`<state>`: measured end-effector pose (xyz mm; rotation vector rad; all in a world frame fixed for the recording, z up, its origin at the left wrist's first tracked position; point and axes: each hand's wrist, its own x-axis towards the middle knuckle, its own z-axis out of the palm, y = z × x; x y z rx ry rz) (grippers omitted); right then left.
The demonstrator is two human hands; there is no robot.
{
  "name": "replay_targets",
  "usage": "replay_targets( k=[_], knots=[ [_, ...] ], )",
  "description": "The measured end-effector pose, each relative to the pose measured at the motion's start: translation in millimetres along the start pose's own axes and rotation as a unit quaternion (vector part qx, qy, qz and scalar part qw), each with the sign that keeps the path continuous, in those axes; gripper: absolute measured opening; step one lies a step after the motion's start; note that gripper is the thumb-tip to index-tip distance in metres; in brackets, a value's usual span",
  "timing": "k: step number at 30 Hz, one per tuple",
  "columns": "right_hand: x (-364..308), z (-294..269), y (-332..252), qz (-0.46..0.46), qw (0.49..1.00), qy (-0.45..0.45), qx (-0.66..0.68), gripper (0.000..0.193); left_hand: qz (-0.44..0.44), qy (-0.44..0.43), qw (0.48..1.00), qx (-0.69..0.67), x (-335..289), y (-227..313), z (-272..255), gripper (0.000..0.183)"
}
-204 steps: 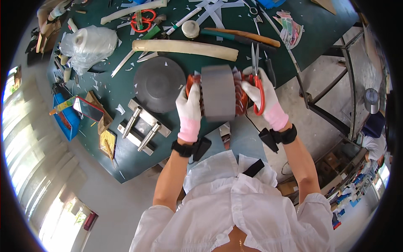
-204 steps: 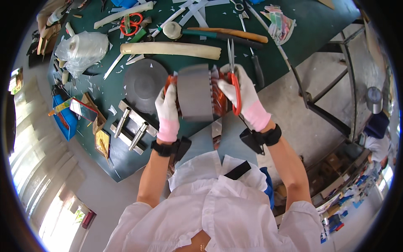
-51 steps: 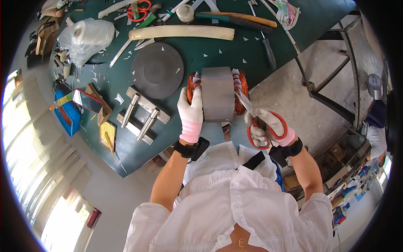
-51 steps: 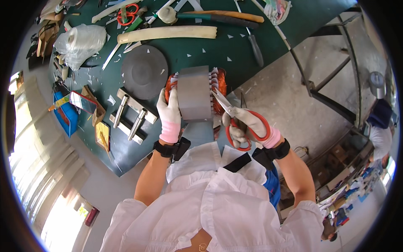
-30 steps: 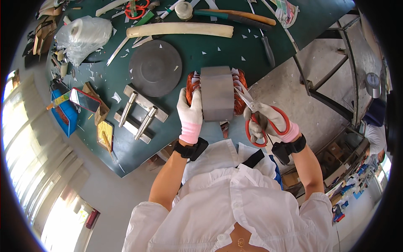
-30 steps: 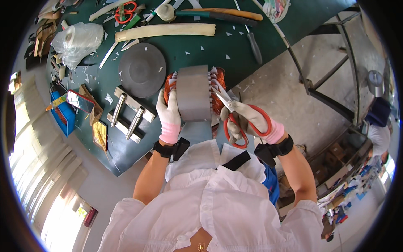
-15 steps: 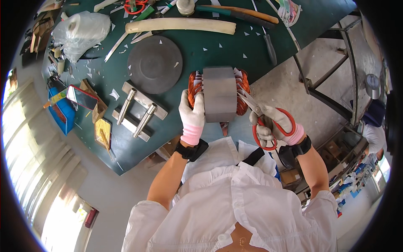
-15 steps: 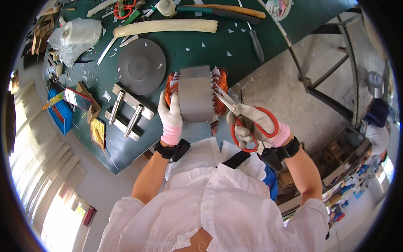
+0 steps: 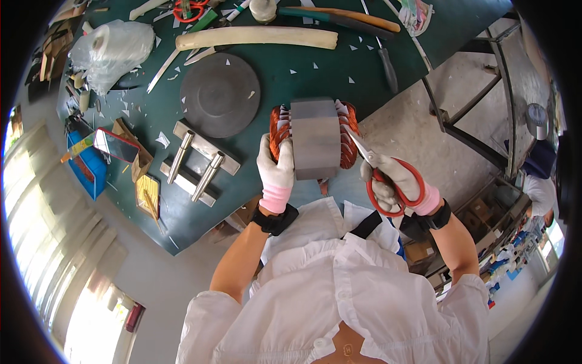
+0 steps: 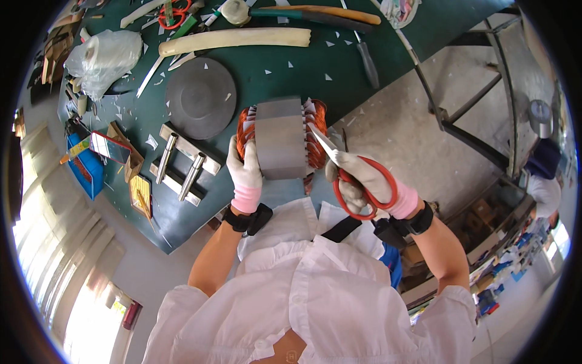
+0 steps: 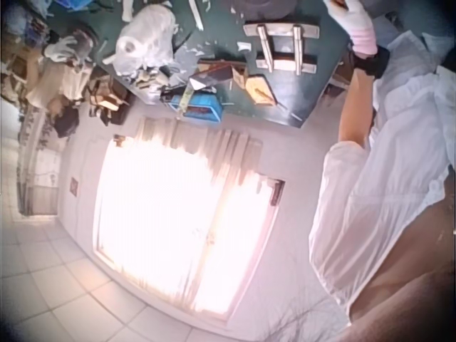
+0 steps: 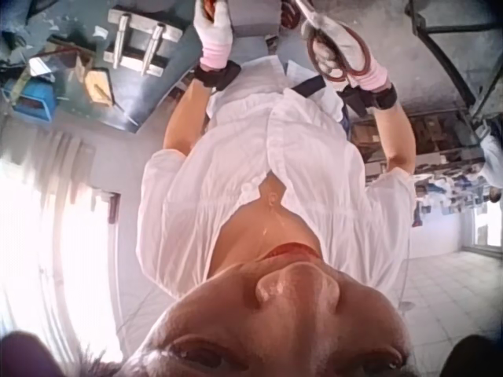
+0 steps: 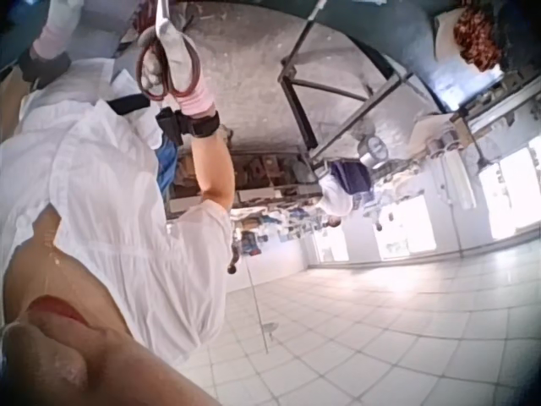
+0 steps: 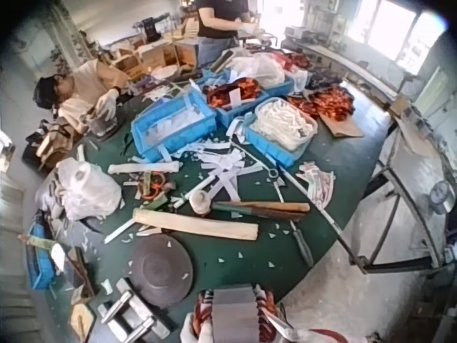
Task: Manually shaping motor windings with a mallet and block, trimming insulation with scissors, and inserting paper insulation components.
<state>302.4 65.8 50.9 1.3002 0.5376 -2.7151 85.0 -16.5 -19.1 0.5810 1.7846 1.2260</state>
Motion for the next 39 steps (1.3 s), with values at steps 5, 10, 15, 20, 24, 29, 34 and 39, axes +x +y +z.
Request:
replay_targets(
  k=[5, 10, 15, 20, 24, 29, 34, 39],
  knots=[
    [7, 2, -3, -0.015, 0.997, 0.013, 0.069, 0.044, -0.009, 0.001, 1.000, -0.015, 1, 3, 2, 0.012],
    [3, -11, -14, 0.038, 0.999, 0.016, 0.031, 0.039, -0.003, -0.008, 1.000, 0.004, 0, -2, -1, 0.012],
    [2, -2, -10, -0.003, 0.996, 0.040, 0.081, 0.040, 0.006, -0.019, 1.000, 0.016, -3, -4, -4, 0.011],
    [4, -9, -25, 0.036, 0.999, 0.030, 0.008, 0.042, 0.005, -0.027, 0.999, 0.029, -8, -4, -6, 0.014],
    [-2, -13, -34, 0.005, 0.987, 0.024, -0.157, 0.035, -0.041, -0.053, 0.996, 0.056, -9, -4, -12, 0.022],
    [25, -15, -9, -0.167, 0.950, 0.224, -0.140, 0.015, -0.137, -0.057, 0.986, -0.075, -8, 16, -12, 0.017],
    [78, -20, -7, -0.289, 0.929, 0.210, -0.101, 0.018, -0.241, -0.022, 0.970, -0.015, 28, 39, 11, 0.030],
    [76, -9, -39, -0.342, 0.873, 0.280, -0.208, 0.024, -0.146, 0.011, 0.989, -0.023, 47, 41, 22, 0.026]
  ],
)
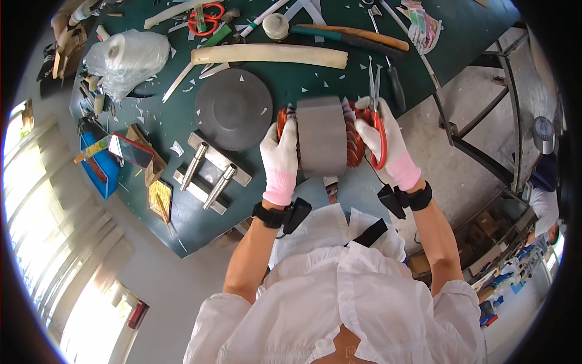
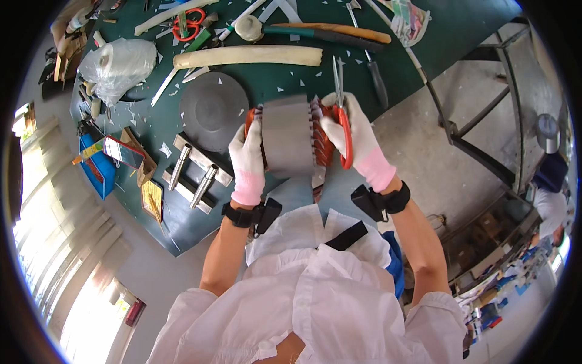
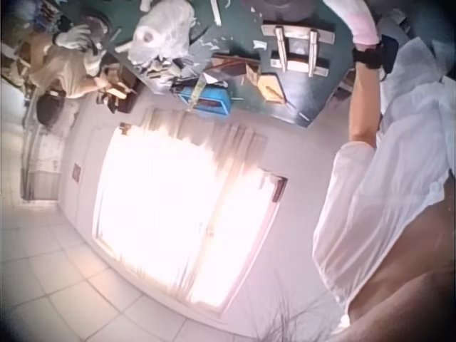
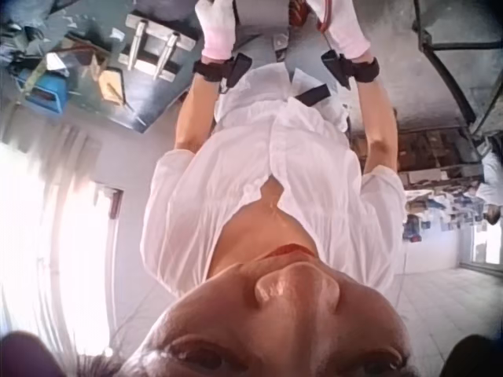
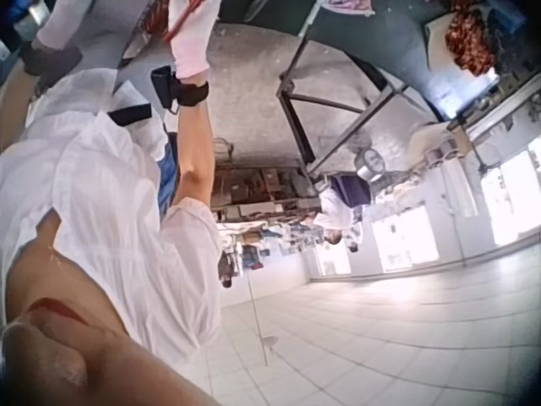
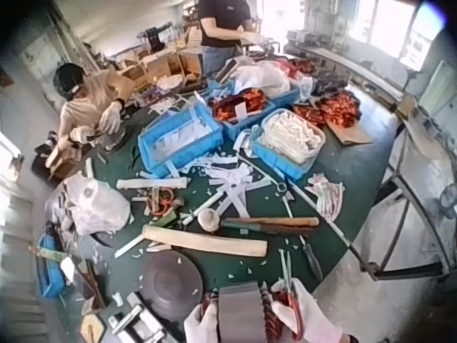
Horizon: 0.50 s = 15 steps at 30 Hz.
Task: Manually shaping motor windings with a mallet and block, trimming insulation with scissors, and inserting paper insulation components.
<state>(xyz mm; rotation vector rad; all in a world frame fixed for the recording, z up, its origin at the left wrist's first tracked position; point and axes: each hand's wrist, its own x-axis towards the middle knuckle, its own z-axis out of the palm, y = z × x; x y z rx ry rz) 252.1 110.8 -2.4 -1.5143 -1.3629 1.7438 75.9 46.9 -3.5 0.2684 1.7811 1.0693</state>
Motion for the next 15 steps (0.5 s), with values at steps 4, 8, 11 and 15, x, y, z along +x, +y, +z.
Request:
replay_targets(
  k=[4, 8, 11, 15],
  knots=[
    [13, -12, -23, -0.080, 0.990, 0.016, -0.117, 0.026, 0.140, -0.016, 0.989, -0.048, 25, -3, 3, 0.021],
    [-9, -38, -12, -0.064, 0.997, -0.016, 0.048, 0.030, 0.164, -0.045, 0.985, -0.026, 35, -11, -6, 0.020],
    [-46, -44, -9, 0.050, 0.935, -0.186, 0.297, 0.048, 0.103, -0.082, 0.991, -0.009, 35, 8, -3, 0.023],
    [-60, -40, 7, 0.125, 0.923, -0.266, 0.250, 0.053, 0.071, 0.018, 0.994, 0.080, 37, 28, 15, 0.033]
  ],
)
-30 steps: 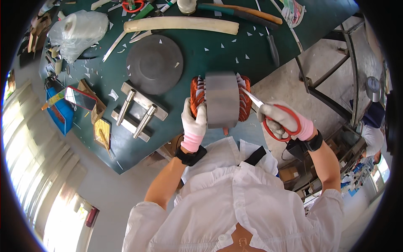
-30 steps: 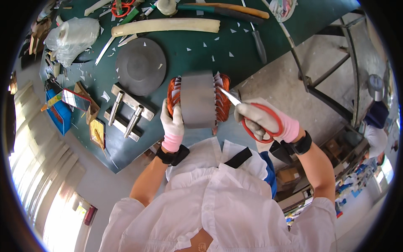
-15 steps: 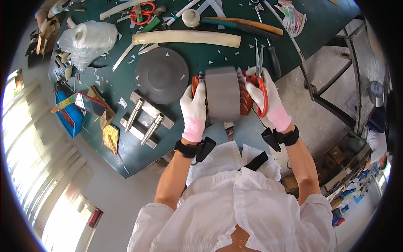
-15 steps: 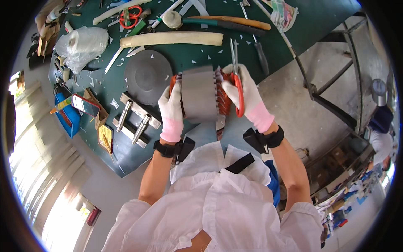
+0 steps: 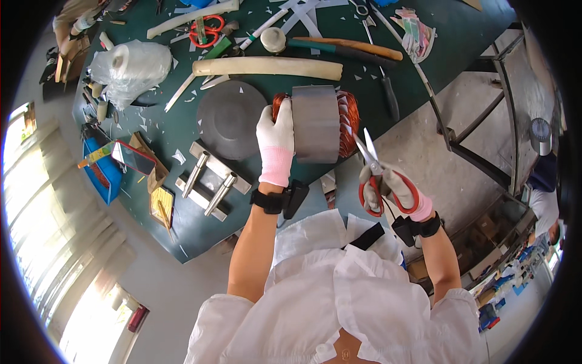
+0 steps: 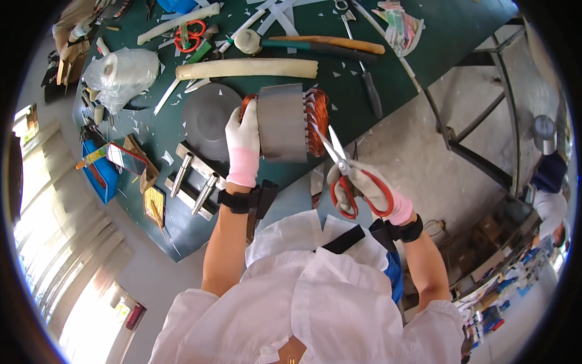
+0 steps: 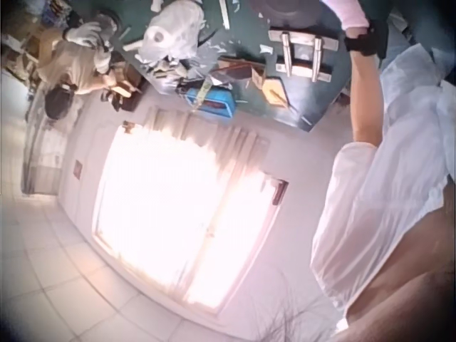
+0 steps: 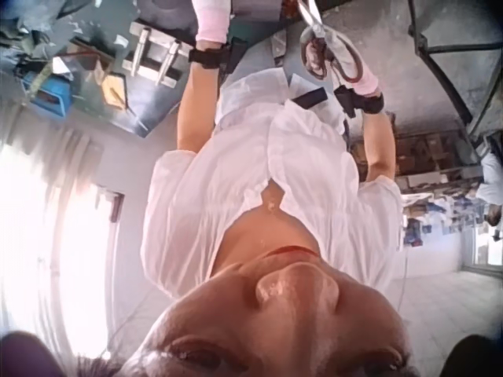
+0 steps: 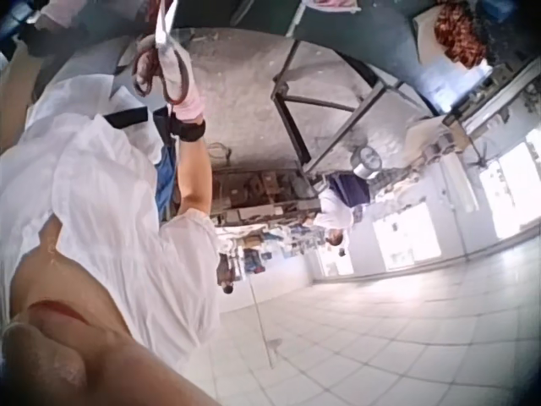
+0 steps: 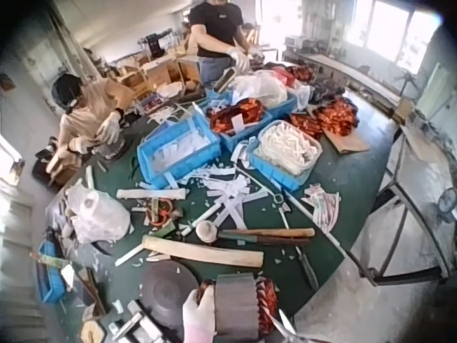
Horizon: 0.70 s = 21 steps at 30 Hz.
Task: Manually shaping motor windings with a mallet and block, trimming insulation with scissors, and inserting paper insulation components.
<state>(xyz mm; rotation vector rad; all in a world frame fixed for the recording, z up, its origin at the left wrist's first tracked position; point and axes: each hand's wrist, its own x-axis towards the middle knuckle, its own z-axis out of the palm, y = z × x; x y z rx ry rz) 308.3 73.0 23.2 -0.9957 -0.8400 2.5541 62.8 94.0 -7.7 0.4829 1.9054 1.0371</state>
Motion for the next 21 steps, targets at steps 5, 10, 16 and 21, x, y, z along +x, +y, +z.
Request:
replay_targets(
  k=[5, 10, 16, 21],
  knots=[
    [20, -11, -1, -0.019, 0.998, -0.040, 0.037, 0.052, 0.016, 0.031, 0.999, 0.029, 9, -10, 3, 0.036],
    [33, -18, -5, 0.019, 0.996, -0.067, 0.054, 0.050, 0.001, 0.030, 0.999, 0.022, 7, -4, 5, 0.036],
    [30, -14, -17, 0.076, 0.996, -0.032, 0.020, 0.045, 0.020, 0.035, 0.999, 0.033, 7, -7, 3, 0.037],
    [17, -4, -24, 0.079, 0.997, 0.002, 0.025, 0.043, 0.027, 0.045, 0.997, 0.049, 8, -8, 3, 0.036]
  ],
)
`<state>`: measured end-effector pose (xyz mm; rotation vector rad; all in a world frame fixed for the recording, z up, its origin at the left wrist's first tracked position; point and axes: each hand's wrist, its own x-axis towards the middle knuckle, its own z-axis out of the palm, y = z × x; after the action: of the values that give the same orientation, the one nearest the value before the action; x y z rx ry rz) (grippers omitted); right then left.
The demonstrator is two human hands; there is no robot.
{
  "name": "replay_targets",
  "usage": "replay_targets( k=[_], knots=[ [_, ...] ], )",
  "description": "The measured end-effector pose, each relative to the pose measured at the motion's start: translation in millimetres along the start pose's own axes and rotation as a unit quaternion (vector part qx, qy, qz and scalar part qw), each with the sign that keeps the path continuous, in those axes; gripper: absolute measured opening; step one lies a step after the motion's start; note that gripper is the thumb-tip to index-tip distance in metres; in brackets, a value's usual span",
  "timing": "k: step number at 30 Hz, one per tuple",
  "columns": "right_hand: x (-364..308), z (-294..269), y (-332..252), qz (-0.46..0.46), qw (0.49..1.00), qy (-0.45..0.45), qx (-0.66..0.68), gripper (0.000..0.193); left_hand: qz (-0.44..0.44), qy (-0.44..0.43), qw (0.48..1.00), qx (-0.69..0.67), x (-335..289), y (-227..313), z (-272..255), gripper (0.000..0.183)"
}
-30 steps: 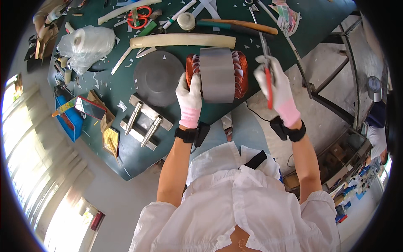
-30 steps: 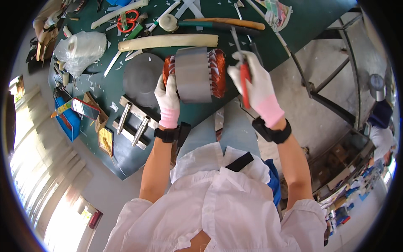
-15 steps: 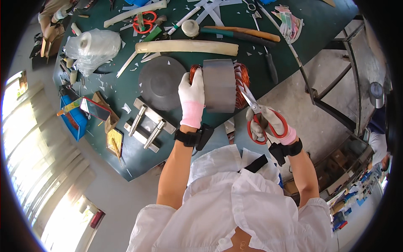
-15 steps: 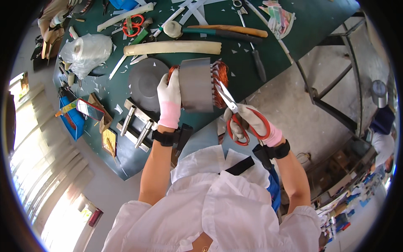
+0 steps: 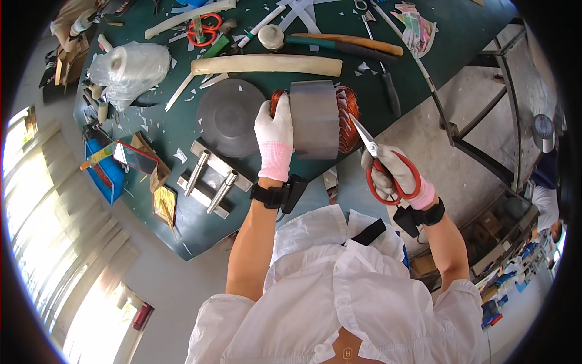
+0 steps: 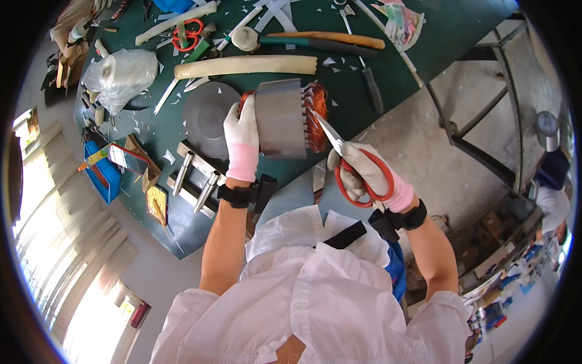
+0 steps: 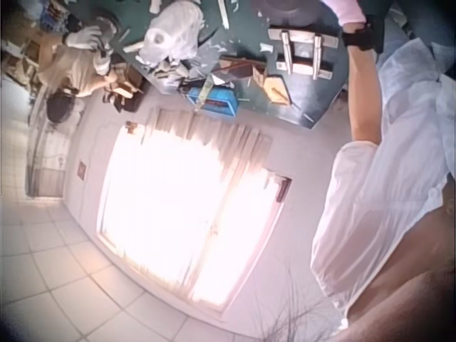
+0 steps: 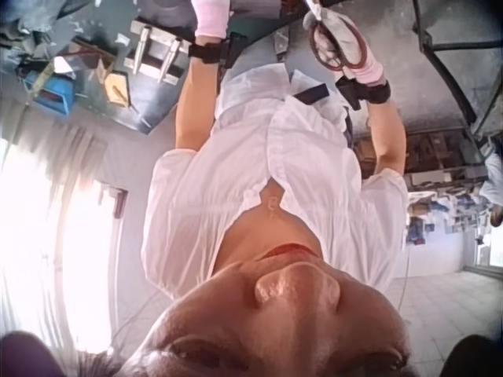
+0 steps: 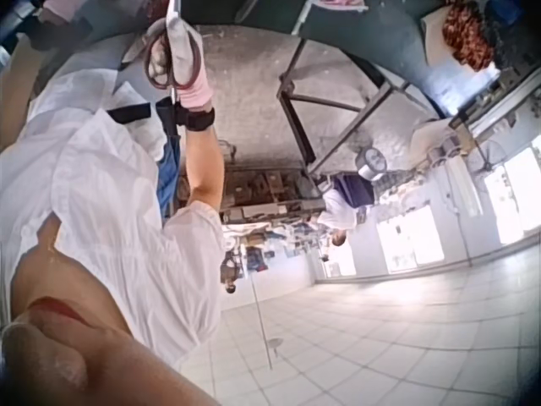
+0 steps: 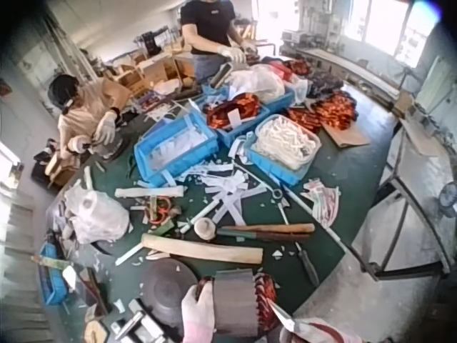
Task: Manually shaping motor windings with a mallet and block, trimming insulation with scissors, and inserting paper insulation components.
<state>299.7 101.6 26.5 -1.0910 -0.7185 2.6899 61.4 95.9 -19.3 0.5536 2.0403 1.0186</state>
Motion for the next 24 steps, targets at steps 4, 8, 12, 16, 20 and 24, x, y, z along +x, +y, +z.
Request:
replay_targets(
  k=[4, 8, 12, 16, 20, 24],
  knots=[
    [4, 5, 6, -0.036, 0.999, 0.003, 0.030, 0.045, 0.014, -0.007, 1.000, -0.001, 0, 3, 1, 0.036],
    [10, 9, -1, -0.009, 0.999, 0.027, 0.022, 0.046, 0.009, -0.002, 1.000, -0.008, 0, 1, 1, 0.035],
    [14, 18, -11, 0.007, 0.998, 0.057, 0.023, 0.045, 0.009, -0.005, 1.000, -0.012, 0, 0, 1, 0.035],
    [13, 20, -14, 0.028, 0.996, 0.087, -0.003, 0.042, 0.003, -0.005, 1.000, -0.010, -2, 2, 0, 0.035],
    [6, 28, -8, -0.003, 0.992, 0.104, -0.076, 0.041, 0.015, -0.018, 1.000, -0.014, -3, -1, -3, 0.033],
    [-13, 26, -3, -0.013, 0.997, 0.070, -0.034, 0.042, 0.012, -0.023, 1.000, 0.005, -11, -4, -6, 0.032]
  ],
)
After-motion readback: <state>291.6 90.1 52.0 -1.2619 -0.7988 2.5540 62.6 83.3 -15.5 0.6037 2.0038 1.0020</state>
